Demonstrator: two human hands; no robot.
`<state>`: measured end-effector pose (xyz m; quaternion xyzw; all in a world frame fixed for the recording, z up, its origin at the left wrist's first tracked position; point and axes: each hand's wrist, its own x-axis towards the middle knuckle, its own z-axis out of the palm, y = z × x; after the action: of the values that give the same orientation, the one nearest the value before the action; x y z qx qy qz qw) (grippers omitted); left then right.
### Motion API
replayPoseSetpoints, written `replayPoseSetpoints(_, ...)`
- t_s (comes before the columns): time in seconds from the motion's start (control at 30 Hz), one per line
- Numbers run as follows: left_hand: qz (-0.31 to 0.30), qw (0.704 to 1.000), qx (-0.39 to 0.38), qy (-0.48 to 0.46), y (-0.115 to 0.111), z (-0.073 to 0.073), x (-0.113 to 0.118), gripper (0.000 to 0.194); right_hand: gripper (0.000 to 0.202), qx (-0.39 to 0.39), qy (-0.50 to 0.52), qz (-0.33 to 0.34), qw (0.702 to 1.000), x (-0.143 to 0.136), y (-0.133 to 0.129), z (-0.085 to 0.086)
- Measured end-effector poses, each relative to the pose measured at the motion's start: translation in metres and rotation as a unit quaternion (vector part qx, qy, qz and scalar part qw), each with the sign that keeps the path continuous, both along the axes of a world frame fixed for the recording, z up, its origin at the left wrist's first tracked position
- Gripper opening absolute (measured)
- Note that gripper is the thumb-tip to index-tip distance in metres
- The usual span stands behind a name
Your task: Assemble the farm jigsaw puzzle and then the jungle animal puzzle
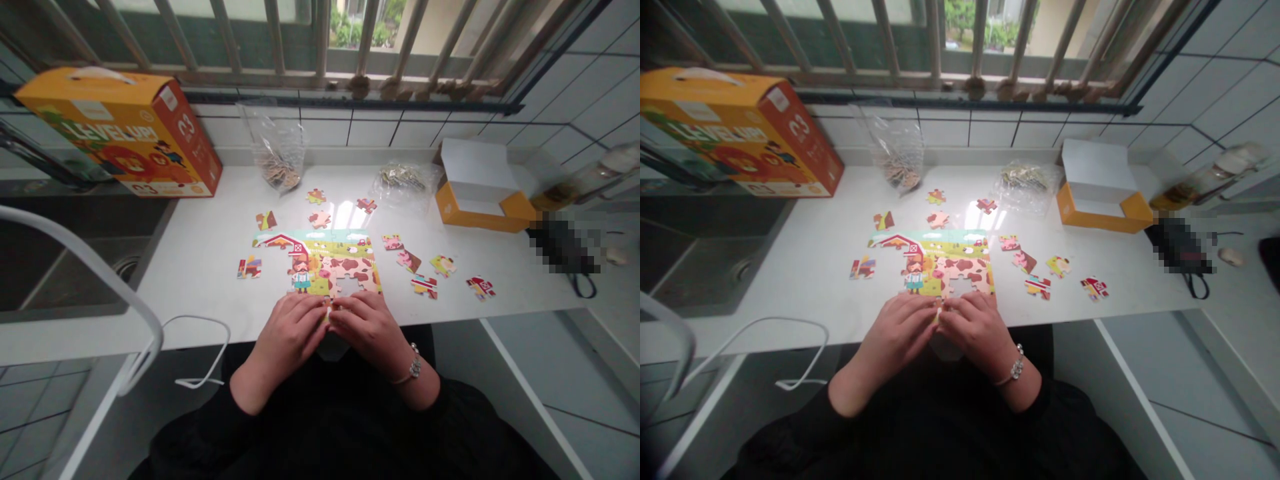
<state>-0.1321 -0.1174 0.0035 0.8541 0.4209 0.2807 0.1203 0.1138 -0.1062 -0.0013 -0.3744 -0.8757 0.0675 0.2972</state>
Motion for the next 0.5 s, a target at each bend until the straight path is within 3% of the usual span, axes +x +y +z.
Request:
replayPoseSetpoints(0.23, 0.012, 1.000, -0.005, -0.022, 0.0004, -0.0029, -0.0021, 0.040, 0.005, -0.023, 0.004, 0.001, 1.000, 0.0000, 0.0027, -0.0002)
replayPoseSetpoints(0.5, 0.011, 1.000, -0.021, 0.002, 0.0003, -0.0026, -0.0007, 0.037, 0.009, -0.015, 0.001, 0.004, 1.000, -0.0021, 0.0072, 0.0002)
